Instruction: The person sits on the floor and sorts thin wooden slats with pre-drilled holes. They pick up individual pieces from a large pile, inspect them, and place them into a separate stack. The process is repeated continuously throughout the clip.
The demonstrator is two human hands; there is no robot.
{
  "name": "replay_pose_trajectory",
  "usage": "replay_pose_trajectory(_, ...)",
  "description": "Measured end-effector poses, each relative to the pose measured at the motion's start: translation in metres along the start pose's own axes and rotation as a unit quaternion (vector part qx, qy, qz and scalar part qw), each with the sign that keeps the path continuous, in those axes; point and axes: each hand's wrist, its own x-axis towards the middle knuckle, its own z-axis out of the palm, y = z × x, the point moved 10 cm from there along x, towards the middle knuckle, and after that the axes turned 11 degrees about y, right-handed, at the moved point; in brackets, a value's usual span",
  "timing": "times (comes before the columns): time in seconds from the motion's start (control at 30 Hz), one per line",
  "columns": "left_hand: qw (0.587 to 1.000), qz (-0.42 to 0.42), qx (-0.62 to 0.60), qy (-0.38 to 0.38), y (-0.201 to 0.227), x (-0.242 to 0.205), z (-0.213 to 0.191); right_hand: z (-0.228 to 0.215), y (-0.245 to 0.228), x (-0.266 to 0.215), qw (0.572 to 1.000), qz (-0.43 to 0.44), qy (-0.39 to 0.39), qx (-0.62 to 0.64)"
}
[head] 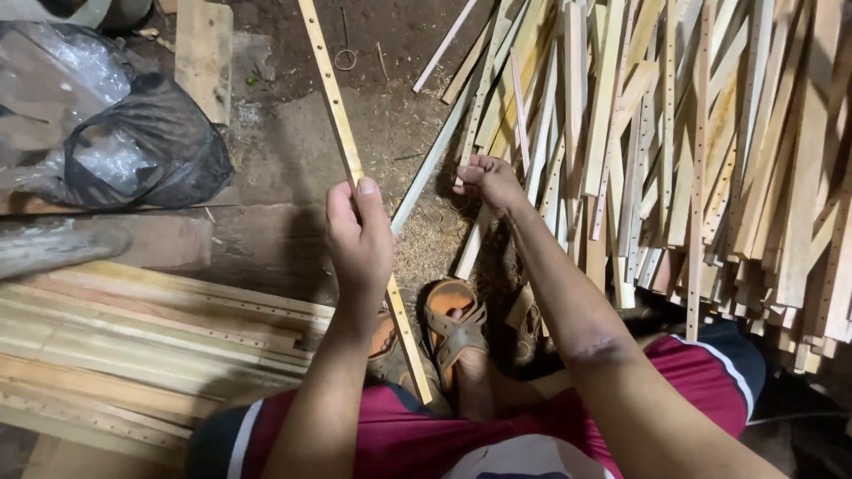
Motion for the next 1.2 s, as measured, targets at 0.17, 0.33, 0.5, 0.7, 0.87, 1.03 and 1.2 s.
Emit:
replay_pose_trajectory(0.17,1.000,0.012,-0.008,-0.003,-0.008,0.003,0.002,-0.012,-0.004,-0.010,0.991,-0.046,0.103,-0.067)
replay_pose_trajectory(0.33,1.000,0.005,0.000,-0.017,-0.020,0.012,0.006,-0.021,0.016,0.008,0.869,-0.083,0.157,-0.462)
replay_pose_trajectory(0.5,0.998,-0.047,-0.030,-0.024,-0.028,0.017,0.014,-0.019,-0.008,-0.015,0.876,-0.137,0.192,-0.421)
replay_pose_trajectory(0.7,0.997,-0.048,-0.056,-0.026,-0.010,0.009,0.007,-0.024,0.003,-0.009,0.878,-0.216,0.147,-0.401)
replay_pose_trajectory(0.87,0.999,-0.010,-0.037,-0.014,-0.016,0.017,0.008,0.035,-0.013,-0.090,0.901,-0.253,0.126,-0.329)
replay_pose_trajectory(1.03,1.000,-0.006,-0.010,-0.010,-0.006,0.013,0.002,0.064,0.022,-0.083,0.898,-0.191,0.059,-0.391)
replay_pose_trajectory(1.2,0.994,-0.097,0.030,-0.030,-0.001,0.004,-0.006,0.045,-0.013,0.034,0.841,-0.221,0.162,-0.467)
